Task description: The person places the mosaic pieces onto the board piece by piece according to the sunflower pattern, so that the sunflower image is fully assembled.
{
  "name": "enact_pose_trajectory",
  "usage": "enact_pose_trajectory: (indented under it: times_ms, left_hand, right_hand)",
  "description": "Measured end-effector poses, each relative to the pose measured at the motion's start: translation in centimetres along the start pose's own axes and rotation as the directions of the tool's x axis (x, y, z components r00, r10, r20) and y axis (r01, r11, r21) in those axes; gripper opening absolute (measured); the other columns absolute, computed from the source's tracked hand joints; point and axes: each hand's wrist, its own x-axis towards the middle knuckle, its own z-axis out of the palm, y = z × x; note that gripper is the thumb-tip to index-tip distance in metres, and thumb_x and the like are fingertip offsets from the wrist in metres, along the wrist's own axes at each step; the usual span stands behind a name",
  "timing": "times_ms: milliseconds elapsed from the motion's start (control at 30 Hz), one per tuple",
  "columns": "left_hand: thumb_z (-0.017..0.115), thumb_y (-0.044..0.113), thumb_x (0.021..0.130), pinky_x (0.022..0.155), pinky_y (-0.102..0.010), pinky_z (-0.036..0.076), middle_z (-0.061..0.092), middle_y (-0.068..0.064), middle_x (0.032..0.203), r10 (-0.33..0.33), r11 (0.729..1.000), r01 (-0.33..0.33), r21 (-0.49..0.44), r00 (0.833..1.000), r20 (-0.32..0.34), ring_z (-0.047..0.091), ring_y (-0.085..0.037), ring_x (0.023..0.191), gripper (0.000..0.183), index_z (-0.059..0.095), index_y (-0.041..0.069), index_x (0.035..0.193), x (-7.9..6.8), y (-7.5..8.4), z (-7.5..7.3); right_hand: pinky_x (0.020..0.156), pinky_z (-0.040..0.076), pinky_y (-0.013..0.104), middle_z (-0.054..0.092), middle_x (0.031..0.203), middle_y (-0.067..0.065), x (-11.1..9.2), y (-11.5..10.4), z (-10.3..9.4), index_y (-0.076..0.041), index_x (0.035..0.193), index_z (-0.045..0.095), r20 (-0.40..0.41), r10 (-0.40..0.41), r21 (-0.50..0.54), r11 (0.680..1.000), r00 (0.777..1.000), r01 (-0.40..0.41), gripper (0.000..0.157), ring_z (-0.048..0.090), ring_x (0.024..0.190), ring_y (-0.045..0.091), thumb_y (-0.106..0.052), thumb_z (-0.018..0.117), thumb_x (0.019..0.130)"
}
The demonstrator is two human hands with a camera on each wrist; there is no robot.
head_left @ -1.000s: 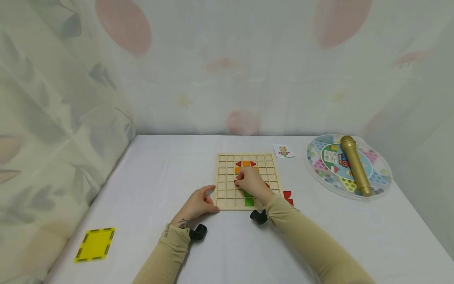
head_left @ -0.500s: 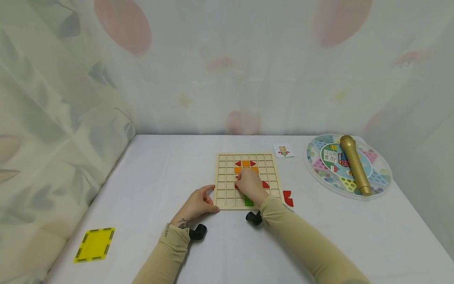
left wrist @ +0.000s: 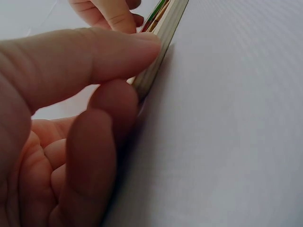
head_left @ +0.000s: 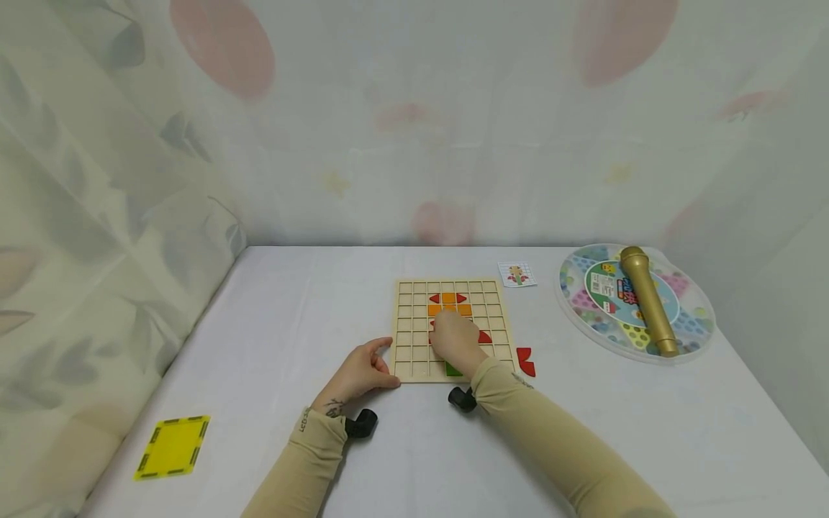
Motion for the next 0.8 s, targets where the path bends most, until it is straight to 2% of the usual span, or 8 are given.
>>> enact_pose_trajectory:
  times_ms: [100,200,333,433,600,800]
  left_hand:
    - [0.081,0.004,0.064,0.053,-0.027,0.041,0.057,-0.004,0.064,0.002,1.0,-0.002,0.008,1.0,0.002,0.049,-0.012,0.054,0.086,0.039,0.005,0.139,0.0,0.0,0.0]
    - [0.081,0.004,0.064,0.052,-0.027,0.041,0.057,-0.004,0.064,0.005,1.0,-0.005,0.011,1.0,0.002,0.049,-0.012,0.054,0.086,0.039,0.005,0.139,0.1,-0.1,0.0]
    - [0.081,0.004,0.064,0.052,-0.027,0.041,0.056,-0.004,0.064,0.012,1.0,-0.012,0.009,1.0,0.0,0.049,-0.012,0.054,0.086,0.039,0.005,0.139,0.2,-0.3,0.0]
    - [0.081,0.004,0.064,0.053,-0.027,0.042,0.056,-0.004,0.064,0.013,1.0,-0.013,0.007,1.0,-0.001,0.049,-0.012,0.055,0.086,0.039,0.005,0.139,0.2,-0.4,0.1]
    - [0.081,0.003,0.064,0.053,-0.027,0.042,0.056,-0.004,0.064,0.003,1.0,-0.003,0.007,1.0,-0.006,0.049,-0.013,0.055,0.086,0.039,0.005,0.139,0.1,-0.2,0.1]
    - [0.081,0.004,0.064,0.053,-0.027,0.041,0.057,-0.004,0.065,-0.003,1.0,0.003,0.007,1.0,-0.009,0.049,-0.013,0.055,0.086,0.039,0.005,0.139,0.0,0.0,0.0]
  right_hand:
    - [0.046,0.035,0.028,0.053,0.058,-0.001,-0.2,0.2,-1.2,-0.013,0.067,0.06,-0.004,-0.005,0.023,1.0,1.0,0.005,0.022,0.05,0.054,0.015,-0.023,0.063,0.086]
    - [0.05,0.038,0.027,0.062,0.072,0.0,-0.2,1.0,-3.2,-0.011,0.084,0.066,-0.031,-0.004,0.055,0.998,1.0,0.006,0.016,0.052,0.06,0.015,-0.027,0.062,0.087]
    - [0.054,0.043,0.029,0.065,0.093,0.005,-0.5,3.2,-5.9,-0.01,0.107,0.065,-0.073,-0.017,0.086,0.996,0.997,0.023,0.027,0.056,0.071,0.018,-0.028,0.061,0.087]
    - [0.061,0.047,0.034,0.065,0.101,0.009,-0.9,5.4,-7.2,-0.008,0.113,0.063,-0.083,-0.055,0.076,0.995,0.995,0.061,0.031,0.06,0.081,0.023,-0.026,0.061,0.088]
    - [0.075,0.048,0.043,0.065,0.106,0.013,-2.1,9.1,-7.7,-0.005,0.115,0.062,-0.038,-0.099,0.0,0.995,0.994,0.099,0.031,0.06,0.095,0.029,-0.016,0.062,0.086]
    - [0.08,0.047,0.044,0.064,0.108,0.011,-3.4,12.1,-6.7,-0.005,0.113,0.064,0.103,-0.069,-0.021,0.997,0.992,0.071,0.029,0.058,0.099,0.028,-0.011,0.062,0.084]
